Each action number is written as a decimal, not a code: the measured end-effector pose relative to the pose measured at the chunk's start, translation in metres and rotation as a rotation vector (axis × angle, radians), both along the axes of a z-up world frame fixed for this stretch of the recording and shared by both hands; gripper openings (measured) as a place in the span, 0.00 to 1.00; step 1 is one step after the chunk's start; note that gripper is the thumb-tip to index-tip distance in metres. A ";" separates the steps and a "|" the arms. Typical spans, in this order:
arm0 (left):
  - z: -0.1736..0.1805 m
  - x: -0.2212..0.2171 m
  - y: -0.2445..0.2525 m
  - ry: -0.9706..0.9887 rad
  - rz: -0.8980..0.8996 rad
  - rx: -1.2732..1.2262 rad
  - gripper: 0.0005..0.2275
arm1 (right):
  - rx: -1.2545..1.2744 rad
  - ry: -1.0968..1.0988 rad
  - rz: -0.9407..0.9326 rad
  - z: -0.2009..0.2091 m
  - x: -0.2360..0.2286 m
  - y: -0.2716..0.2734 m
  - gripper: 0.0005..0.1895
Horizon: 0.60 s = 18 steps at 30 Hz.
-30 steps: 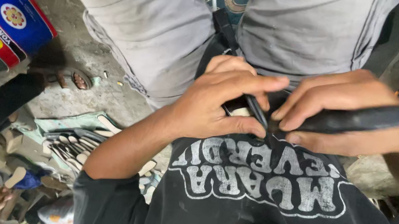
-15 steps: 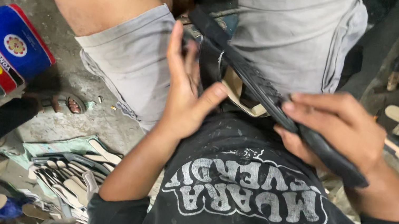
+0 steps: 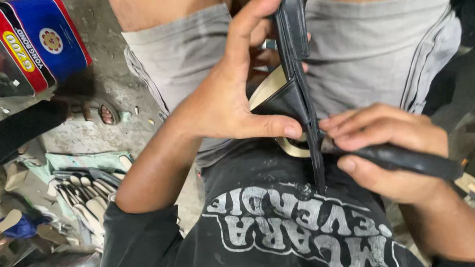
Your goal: The person assembles black slippers by attaching the sole to the upper part. They use a heated metal tool to press and secure the components together, repeating the process for multiple slippers.
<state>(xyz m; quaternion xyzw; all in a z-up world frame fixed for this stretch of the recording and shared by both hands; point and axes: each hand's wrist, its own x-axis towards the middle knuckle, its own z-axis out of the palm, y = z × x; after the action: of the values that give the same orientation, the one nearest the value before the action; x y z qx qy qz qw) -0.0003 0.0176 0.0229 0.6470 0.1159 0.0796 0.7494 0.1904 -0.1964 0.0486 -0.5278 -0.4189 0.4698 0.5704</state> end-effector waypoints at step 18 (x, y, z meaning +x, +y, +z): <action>0.037 0.010 0.006 0.024 -0.087 0.050 0.57 | 0.116 -0.113 0.109 0.043 0.018 0.043 0.09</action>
<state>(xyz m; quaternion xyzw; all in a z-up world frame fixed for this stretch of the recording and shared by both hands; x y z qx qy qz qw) 0.0096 0.0236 0.0595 0.6709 0.0947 0.0421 0.7343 0.2082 -0.1533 0.0911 -0.4962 -0.5050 0.4443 0.5490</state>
